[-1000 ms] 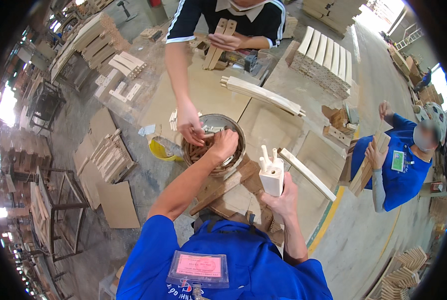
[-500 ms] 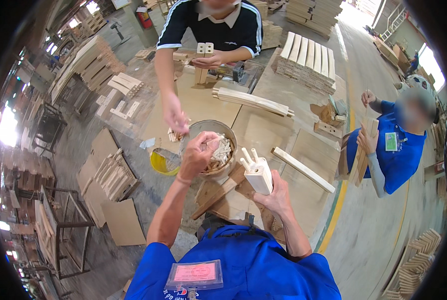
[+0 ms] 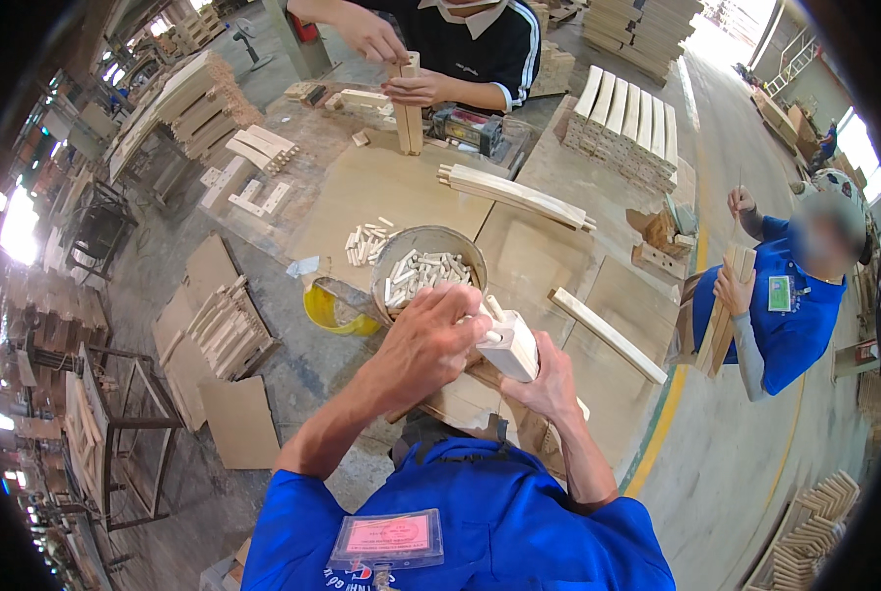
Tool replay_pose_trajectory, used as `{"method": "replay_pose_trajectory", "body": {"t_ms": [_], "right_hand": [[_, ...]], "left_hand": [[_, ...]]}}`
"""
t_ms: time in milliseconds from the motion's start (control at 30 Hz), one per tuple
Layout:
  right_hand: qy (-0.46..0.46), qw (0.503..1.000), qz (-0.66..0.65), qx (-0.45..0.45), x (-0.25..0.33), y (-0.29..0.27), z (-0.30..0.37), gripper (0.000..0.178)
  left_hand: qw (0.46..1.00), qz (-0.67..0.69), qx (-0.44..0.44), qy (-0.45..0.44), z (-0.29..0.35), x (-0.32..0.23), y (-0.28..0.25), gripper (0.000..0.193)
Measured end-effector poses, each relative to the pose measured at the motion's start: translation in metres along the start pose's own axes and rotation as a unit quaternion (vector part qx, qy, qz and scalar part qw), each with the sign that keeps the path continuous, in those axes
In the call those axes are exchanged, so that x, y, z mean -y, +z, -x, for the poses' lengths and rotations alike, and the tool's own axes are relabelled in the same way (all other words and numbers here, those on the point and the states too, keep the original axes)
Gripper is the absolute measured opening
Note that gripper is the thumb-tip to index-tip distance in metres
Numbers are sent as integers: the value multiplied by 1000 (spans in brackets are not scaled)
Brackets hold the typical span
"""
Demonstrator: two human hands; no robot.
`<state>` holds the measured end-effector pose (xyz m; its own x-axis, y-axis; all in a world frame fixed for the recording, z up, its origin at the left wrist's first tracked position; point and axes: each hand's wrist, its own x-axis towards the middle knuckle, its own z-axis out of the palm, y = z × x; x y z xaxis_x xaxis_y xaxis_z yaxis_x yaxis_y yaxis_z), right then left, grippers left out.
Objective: The person inserts small cylindrical wooden dowels into pre-drilled holes on a larger wooden piece. They repeatedly pick dowels from a bucket and place them into the holes, then set the assembled piece aside on the table.
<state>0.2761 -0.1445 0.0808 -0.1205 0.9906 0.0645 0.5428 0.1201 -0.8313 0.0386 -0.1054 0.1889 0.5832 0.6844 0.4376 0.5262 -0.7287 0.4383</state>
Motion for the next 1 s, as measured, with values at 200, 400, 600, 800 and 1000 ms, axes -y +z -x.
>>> {"method": "replay_pose_trajectory", "body": {"t_ms": [200,400,600,800,1000], "right_hand": [[-18,999,44,8,-5,1,-1,66],[12,997,43,55,-2,-3,-7,63],[35,993,15,111,-3,-9,-4,64],[40,990,-55,122,-9,-21,1,66],[57,957,-258,120,-36,-53,21,81]], "left_hand": [[1000,-7,17,-17,-5,5,-1,20],[996,28,70,-49,-7,12,6,16],[997,33,65,-14,-3,16,17,19],[989,130,-38,-51,-12,14,31,19],[943,76,25,-323,76,44,116,23]]}}
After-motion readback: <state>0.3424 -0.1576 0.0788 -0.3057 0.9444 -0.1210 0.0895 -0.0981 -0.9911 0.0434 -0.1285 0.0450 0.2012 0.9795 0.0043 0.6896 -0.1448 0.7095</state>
